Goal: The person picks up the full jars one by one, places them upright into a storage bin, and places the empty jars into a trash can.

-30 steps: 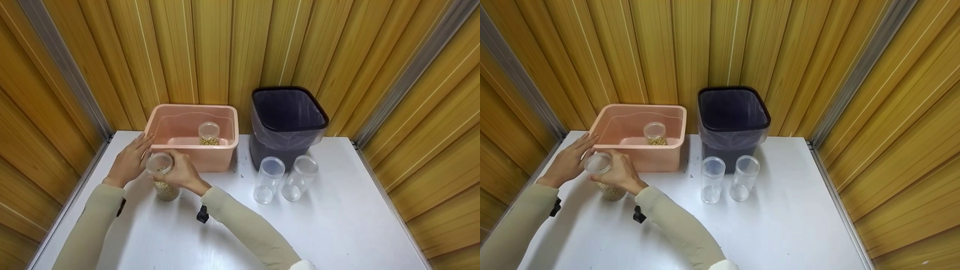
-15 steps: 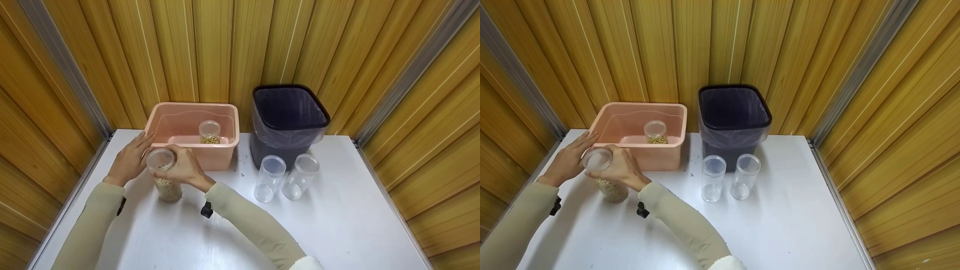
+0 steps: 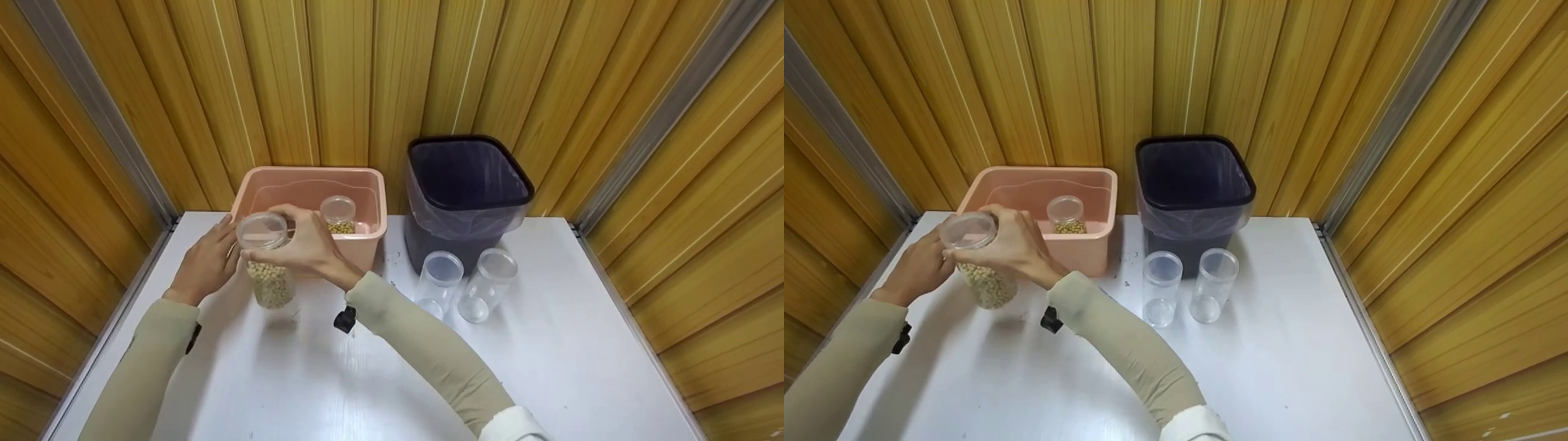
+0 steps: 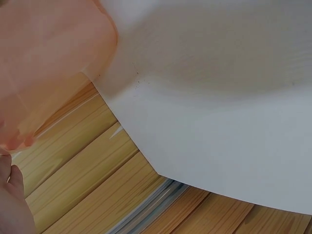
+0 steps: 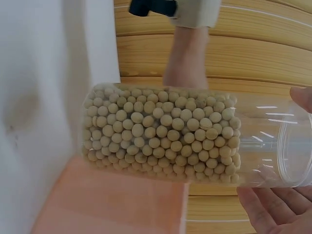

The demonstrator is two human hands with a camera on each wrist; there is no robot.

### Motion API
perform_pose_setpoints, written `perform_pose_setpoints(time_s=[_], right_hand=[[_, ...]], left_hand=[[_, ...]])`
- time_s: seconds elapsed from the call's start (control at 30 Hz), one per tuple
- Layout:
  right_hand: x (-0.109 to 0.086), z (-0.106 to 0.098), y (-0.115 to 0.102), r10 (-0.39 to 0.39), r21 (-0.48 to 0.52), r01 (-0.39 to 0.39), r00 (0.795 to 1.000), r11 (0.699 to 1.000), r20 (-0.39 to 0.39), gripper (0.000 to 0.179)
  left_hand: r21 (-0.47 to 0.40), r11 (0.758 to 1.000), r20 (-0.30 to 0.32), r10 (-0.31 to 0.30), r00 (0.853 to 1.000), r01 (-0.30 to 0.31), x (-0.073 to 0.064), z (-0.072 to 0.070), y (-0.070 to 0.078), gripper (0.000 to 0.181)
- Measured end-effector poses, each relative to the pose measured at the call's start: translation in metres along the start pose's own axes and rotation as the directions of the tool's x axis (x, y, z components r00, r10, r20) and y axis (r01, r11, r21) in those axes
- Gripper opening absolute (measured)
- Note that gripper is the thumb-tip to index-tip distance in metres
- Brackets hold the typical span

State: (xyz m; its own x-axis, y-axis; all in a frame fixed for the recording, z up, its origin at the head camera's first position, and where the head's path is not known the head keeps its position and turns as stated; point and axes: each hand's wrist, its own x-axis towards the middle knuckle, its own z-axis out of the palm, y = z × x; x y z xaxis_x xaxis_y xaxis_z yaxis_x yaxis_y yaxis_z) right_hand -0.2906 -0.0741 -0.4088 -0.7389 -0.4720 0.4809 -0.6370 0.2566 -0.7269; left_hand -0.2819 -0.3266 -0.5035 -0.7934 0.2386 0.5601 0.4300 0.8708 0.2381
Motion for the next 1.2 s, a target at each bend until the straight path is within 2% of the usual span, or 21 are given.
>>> perform_pose_setpoints(time_s=[0.23, 0.43, 0.53, 0.73, 0.9, 1.2], right_hand=[[0.021, -0.027, -0.019, -0.035, 0.013, 0.036, 0.999, 0.999, -0.035, 0.066], [0.037, -0.039, -0.031, -0.068, 0.043, 0.068, 0.998, 0.997, 0.003, 0.067], [0.044, -0.044, -0.033, -0.036, 0.063, 0.035, 0.999, 0.997, 0.018, 0.068], [0.055, -0.049, -0.028, 0.042, 0.072, -0.041, 0.999, 0.997, -0.011, 0.070], [0.069, -0.050, -0.021, 0.051, 0.058, -0.048, 0.997, 0.997, -0.056, 0.072], [0.088, -0.043, -0.002, 0.082, 0.039, -0.078, 0.989, 0.996, -0.126, 0.070]], left_hand=[[-0.010, 1.000, 0.005, 0.001, 1.000, -0.001, 0.003, 0.000, 0.002, 0.043], [0.002, 1.000, 0.001, -0.019, 1.000, 0.019, 0.001, 0.001, 0.003, 0.043], [-0.004, 0.999, 0.012, -0.031, 0.999, 0.032, 0.002, 0.002, 0.005, 0.045], [-0.011, 0.999, 0.014, -0.038, 0.999, 0.038, 0.003, 0.004, 0.006, 0.048], [0.011, 0.999, 0.012, -0.031, 0.999, 0.031, 0.003, 0.001, 0.005, 0.048], [0.003, 1.000, -0.004, -0.015, 1.000, 0.015, 0.000, 0.002, 0.003, 0.046]])
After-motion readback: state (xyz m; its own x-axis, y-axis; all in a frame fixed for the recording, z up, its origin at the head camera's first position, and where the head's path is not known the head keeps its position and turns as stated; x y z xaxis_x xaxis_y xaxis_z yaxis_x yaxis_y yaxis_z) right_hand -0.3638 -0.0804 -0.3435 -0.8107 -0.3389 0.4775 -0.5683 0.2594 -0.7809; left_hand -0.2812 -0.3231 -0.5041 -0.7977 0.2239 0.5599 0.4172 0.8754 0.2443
